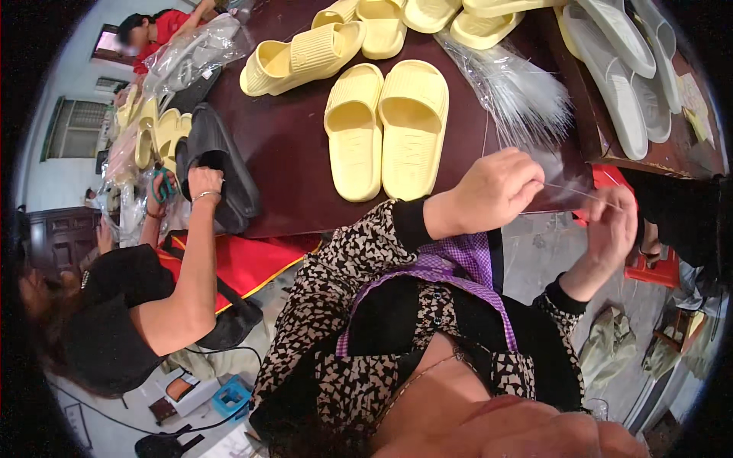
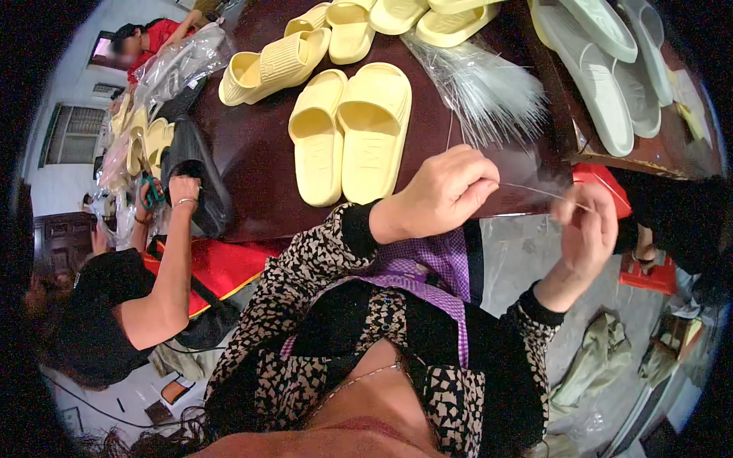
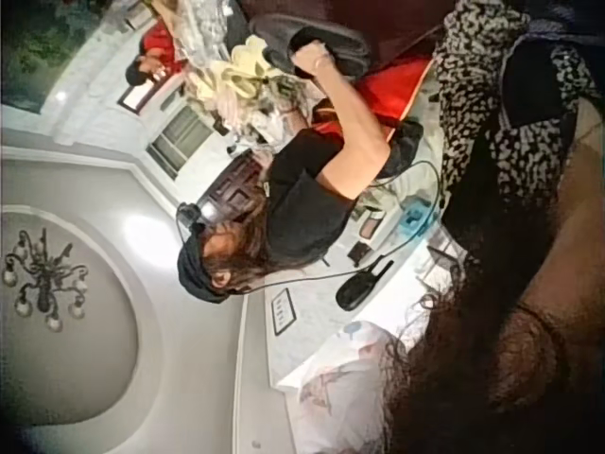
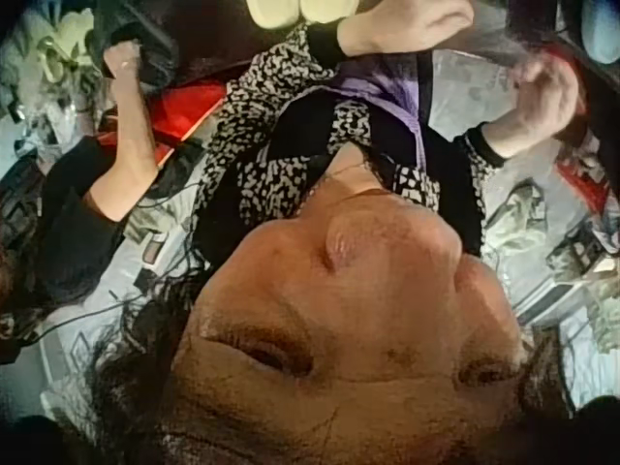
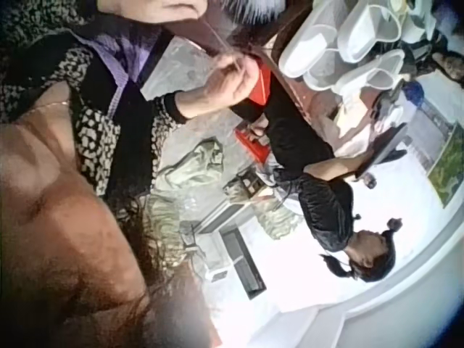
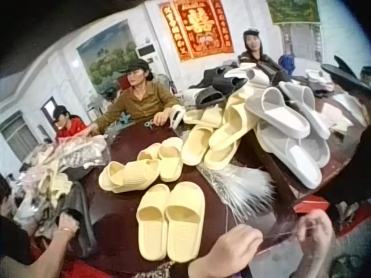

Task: The person attaches pairs of slippers together by threading and fastening plastic tag ties through them by hand.

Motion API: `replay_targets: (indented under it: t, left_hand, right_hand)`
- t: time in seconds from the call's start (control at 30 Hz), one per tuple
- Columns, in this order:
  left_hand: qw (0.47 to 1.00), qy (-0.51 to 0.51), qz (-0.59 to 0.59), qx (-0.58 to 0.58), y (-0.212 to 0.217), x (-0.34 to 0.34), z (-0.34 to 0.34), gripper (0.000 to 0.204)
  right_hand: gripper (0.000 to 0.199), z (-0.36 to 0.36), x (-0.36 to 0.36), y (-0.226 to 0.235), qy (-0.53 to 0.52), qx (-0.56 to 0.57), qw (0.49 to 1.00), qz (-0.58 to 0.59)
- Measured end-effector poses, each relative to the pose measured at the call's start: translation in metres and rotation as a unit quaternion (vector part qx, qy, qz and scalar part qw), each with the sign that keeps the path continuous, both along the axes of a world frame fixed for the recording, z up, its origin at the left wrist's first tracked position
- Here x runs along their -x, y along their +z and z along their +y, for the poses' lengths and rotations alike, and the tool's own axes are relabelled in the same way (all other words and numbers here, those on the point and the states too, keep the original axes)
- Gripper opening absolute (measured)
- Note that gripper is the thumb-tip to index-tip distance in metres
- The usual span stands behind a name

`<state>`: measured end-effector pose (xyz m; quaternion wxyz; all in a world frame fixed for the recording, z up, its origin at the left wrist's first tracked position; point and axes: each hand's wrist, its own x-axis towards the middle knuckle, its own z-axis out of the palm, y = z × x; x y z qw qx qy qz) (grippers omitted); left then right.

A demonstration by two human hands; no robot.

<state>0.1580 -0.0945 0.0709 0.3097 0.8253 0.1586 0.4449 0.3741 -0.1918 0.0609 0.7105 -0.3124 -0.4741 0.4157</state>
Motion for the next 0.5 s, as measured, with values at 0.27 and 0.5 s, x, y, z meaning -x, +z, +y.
replay_targets:
  t: [0.27,0.5]
  left_hand:
    - [0.982,-0.1,-0.08,0.14,0.012,-0.002,-0.032,0.007]
    - [0.921,-0.123,-0.183,0.321,0.018,0.025,-0.021,0.005]
  right_hand:
    - [0.029,0.043,0.069,0.002,-0.019,0.012,0.943,-0.331]
    - [0.023,0.028,0.056,-0.024,0.069,0.05,0.974,-0.208]
